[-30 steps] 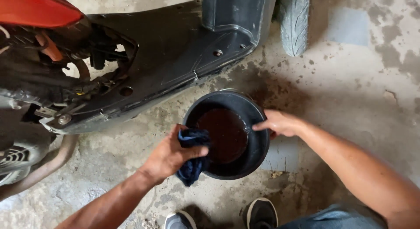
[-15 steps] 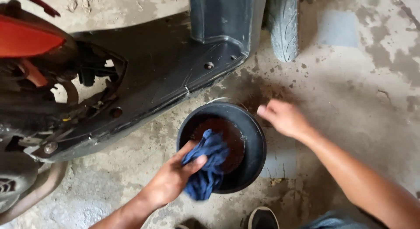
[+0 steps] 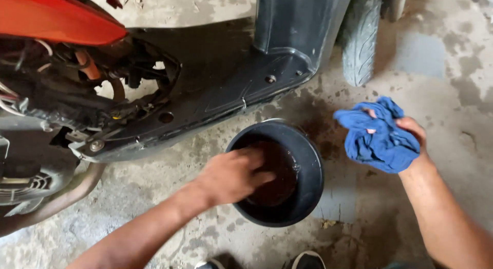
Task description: The person cleans the lower side panels and engine area of a red motorcycle using a blue cloth and a bucket of dark liquid. They repeatedly dip the cloth into the bucket, wring it out, and wipe various parts of the motorcycle's bodywork and engine casing.
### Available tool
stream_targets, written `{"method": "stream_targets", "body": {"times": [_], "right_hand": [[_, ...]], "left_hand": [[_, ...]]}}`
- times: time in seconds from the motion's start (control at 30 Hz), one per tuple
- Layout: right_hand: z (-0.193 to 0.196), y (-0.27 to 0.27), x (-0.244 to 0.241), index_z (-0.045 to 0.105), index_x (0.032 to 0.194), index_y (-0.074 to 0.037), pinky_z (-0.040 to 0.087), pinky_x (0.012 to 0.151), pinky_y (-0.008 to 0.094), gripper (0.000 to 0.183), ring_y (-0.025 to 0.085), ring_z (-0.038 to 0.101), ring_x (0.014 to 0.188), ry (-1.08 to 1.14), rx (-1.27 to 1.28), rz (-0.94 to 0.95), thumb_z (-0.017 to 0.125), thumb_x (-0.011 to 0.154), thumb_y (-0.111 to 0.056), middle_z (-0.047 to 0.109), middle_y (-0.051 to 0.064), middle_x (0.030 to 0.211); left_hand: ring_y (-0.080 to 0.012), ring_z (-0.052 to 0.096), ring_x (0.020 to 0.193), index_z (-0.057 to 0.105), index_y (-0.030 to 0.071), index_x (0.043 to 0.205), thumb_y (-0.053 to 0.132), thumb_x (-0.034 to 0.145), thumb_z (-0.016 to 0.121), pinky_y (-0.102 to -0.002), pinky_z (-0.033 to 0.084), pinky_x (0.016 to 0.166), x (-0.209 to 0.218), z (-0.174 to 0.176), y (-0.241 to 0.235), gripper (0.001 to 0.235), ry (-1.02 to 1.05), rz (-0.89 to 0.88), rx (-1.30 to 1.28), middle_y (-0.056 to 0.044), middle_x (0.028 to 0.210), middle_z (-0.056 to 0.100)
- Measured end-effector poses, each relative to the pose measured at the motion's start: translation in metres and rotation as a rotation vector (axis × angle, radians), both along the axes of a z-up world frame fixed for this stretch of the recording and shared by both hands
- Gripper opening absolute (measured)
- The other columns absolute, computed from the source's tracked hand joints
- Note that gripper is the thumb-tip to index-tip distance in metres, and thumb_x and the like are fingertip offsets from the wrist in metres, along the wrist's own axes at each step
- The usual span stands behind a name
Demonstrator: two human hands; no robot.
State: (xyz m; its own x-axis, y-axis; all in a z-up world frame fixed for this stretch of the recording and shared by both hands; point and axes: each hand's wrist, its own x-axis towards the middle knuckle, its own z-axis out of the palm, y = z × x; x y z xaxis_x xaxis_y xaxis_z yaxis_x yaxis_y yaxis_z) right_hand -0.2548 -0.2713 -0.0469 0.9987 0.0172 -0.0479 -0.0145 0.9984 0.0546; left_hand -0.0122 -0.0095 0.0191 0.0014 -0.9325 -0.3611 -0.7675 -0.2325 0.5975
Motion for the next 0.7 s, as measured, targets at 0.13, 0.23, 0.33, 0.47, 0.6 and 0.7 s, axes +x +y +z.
{"method": "stream_targets", "body": {"times": [0.13, 0.23, 0.33, 0.47, 0.6, 0.7], "right_hand": [[-0.035, -0.006, -0.03, 0.058, 0.123, 0.004, 0.037, 0.11, 0.055, 0.034, 0.042, 0.056, 0.12, 0.44, -0.988, -0.456, 0.065, 0.094, -0.012, 0.058, 0.025, 0.126], [-0.092, -0.009, -0.036, 0.068, 0.11, -0.001, 0.052, 0.097, 0.046, 0.031, 0.032, 0.068, 0.103, 1.046, -1.306, -0.38, 0.075, 0.08, -0.01, 0.07, 0.017, 0.106], [-0.127, -0.028, -0.042, 0.068, 0.128, -0.004, 0.056, 0.091, 0.052, 0.055, 0.038, 0.07, 0.102, 1.198, -1.181, -0.275, 0.078, 0.074, -0.013, 0.072, 0.022, 0.115], [-0.128, -0.031, -0.042, 0.069, 0.118, 0.002, 0.059, 0.088, 0.054, 0.042, 0.037, 0.071, 0.09, 1.154, -0.771, -0.168, 0.068, 0.087, -0.028, 0.073, 0.024, 0.104], [-0.029, -0.014, -0.013, 0.049, 0.144, -0.006, 0.036, 0.112, 0.055, 0.065, 0.039, 0.051, 0.128, 0.82, -0.586, -0.175, 0.038, 0.099, -0.052, 0.052, 0.024, 0.15], [0.004, -0.005, 0.006, 0.044, 0.15, -0.008, 0.032, 0.116, 0.056, 0.076, 0.038, 0.046, 0.136, 0.815, -0.571, -0.134, 0.035, 0.094, -0.059, 0.046, 0.021, 0.156]], "left_hand": [[-0.0298, 0.069, 0.112, 0.066, 0.016, 0.111, 0.061, 0.094, 0.059, -0.046, 0.056, 0.093, 0.039, -0.071, 0.045, 0.049, -0.073, 0.272, 0.347, -0.007, 0.119, 0.073], [-0.0357, 0.072, 0.113, 0.065, 0.014, 0.112, 0.066, 0.09, 0.061, -0.051, 0.056, 0.095, 0.059, -0.116, 0.068, 0.057, -0.165, 0.335, 0.373, -0.012, 0.115, 0.077], [-0.0313, 0.073, 0.098, 0.058, 0.017, 0.112, 0.069, 0.095, 0.055, -0.046, 0.056, 0.082, 0.064, -0.124, 0.064, 0.055, -0.222, 0.304, 0.491, -0.01, 0.103, 0.076], [-0.0356, 0.072, 0.101, 0.056, 0.021, 0.111, 0.071, 0.095, 0.055, -0.047, 0.055, 0.083, 0.068, -0.155, 0.065, 0.052, -0.238, 0.237, 0.472, -0.012, 0.111, 0.073], [-0.0316, 0.067, 0.114, 0.062, 0.027, 0.107, 0.07, 0.089, 0.062, -0.041, 0.049, 0.093, 0.051, -0.085, 0.028, 0.046, -0.125, 0.236, 0.469, -0.008, 0.119, 0.072], [-0.0247, 0.062, 0.113, 0.056, 0.024, 0.106, 0.068, 0.096, 0.047, -0.04, 0.044, 0.095, 0.03, -0.043, 0.002, 0.046, 0.064, 0.064, 0.335, -0.003, 0.113, 0.067]]}}
